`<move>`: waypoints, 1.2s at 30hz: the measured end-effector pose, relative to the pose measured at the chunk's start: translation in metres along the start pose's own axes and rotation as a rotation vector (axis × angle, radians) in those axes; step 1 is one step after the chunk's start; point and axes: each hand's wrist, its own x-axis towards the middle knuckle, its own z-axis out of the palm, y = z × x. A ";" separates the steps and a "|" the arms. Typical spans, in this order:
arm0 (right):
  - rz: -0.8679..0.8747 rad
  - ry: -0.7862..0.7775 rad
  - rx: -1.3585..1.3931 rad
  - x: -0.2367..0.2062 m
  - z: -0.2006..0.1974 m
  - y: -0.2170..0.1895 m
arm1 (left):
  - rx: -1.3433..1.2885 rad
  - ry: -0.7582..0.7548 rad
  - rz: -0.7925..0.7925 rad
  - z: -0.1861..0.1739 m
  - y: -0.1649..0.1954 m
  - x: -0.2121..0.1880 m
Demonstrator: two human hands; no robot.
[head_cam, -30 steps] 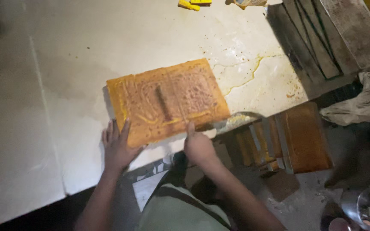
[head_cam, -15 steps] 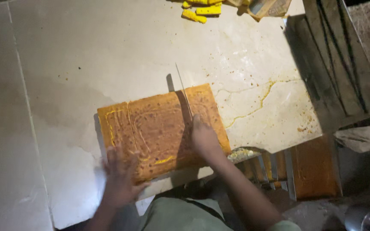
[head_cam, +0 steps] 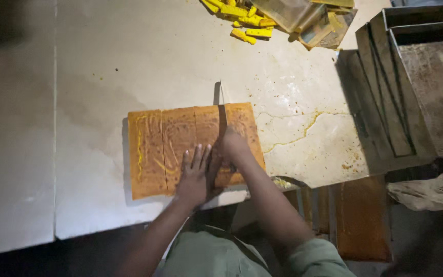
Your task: The person trims the edges off baked yellow cake sheets on a tiled worktable using a long knife, pushing the cut strips aside. The person then flips a cake out of its baking tray onto the table and continues trimming its edges.
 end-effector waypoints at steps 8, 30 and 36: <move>-0.193 -0.034 -0.153 -0.051 0.015 0.035 | 0.094 0.210 -0.003 0.008 0.016 -0.010; -0.146 0.259 -0.066 -0.131 0.142 0.144 | -0.163 0.076 0.113 0.013 -0.032 -0.013; 0.080 0.450 0.284 -0.185 0.197 0.187 | -0.303 0.334 -0.128 0.020 -0.167 -0.044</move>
